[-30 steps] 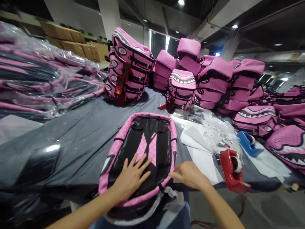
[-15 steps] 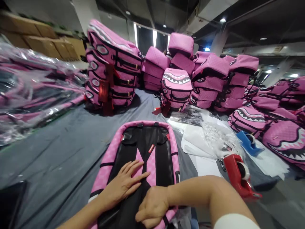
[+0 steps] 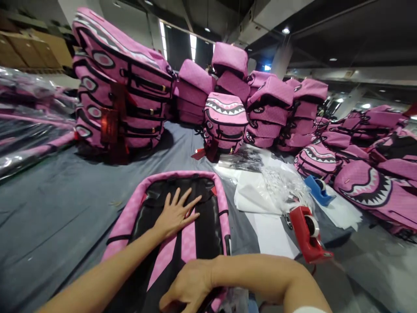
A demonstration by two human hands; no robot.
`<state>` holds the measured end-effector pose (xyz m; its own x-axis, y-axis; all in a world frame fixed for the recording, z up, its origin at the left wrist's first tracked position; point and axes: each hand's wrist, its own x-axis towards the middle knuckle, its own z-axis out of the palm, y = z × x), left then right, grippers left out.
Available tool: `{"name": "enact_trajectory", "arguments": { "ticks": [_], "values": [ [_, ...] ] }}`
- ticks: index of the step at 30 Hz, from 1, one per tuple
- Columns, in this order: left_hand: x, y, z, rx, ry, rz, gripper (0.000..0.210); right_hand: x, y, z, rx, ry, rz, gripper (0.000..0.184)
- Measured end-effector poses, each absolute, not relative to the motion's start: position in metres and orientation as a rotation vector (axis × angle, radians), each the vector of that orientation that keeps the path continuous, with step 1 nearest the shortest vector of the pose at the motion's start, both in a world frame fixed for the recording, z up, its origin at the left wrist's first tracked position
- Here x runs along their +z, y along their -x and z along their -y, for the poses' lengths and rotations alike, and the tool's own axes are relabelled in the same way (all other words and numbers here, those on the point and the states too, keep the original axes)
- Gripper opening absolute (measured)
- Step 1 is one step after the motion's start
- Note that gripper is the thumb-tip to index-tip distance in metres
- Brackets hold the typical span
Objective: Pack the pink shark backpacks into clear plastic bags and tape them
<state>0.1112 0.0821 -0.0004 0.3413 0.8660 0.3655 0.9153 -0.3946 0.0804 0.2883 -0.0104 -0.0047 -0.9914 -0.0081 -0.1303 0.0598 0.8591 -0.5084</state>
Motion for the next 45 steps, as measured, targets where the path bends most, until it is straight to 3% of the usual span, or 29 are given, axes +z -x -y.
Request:
{"name": "enact_trajectory", "arguments": {
  "ticks": [3, 7, 13, 20, 23, 29, 36, 45],
  "values": [
    [-0.029, -0.114, -0.09, -0.529, 2.464, 1.723, 0.065, 0.022, -0.304, -0.037, -0.91, -0.508, -3.119, 0.023],
    [-0.046, -0.112, -0.082, -0.582, 2.459, 1.737, 0.065, 0.051, -0.347, -0.157, -0.667, -1.957, -2.938, 0.016],
    [-0.063, -0.104, -0.086, -0.662, 2.339, 1.597, 0.065, 0.03, -0.397, -0.312, -0.44, -2.528, -2.477, 0.005],
    [-0.071, -0.095, -0.087, -0.638, 2.256, 1.459, 0.068, -0.034, -0.422, -0.365, -0.524, -2.636, -2.228, 0.019],
    [-0.068, -0.094, -0.086, -0.621, 2.257, 1.467, 0.067, -0.036, -0.431, -0.37, -0.568, -2.579, -2.232, 0.024],
    [-0.064, -0.096, -0.085, -0.624, 2.243, 1.441, 0.072, -0.041, -0.43, -0.362, -0.504, -2.554, -2.346, 0.015],
    [-0.061, -0.098, -0.085, -0.637, 2.241, 1.427, 0.071, -0.033, -0.441, -0.386, -0.558, -2.584, -2.24, 0.029],
    [-0.061, -0.099, -0.085, -0.654, 2.242, 1.427, 0.071, -0.047, -0.446, -0.38, -0.735, -2.492, -2.337, 0.029]
  ]
}}
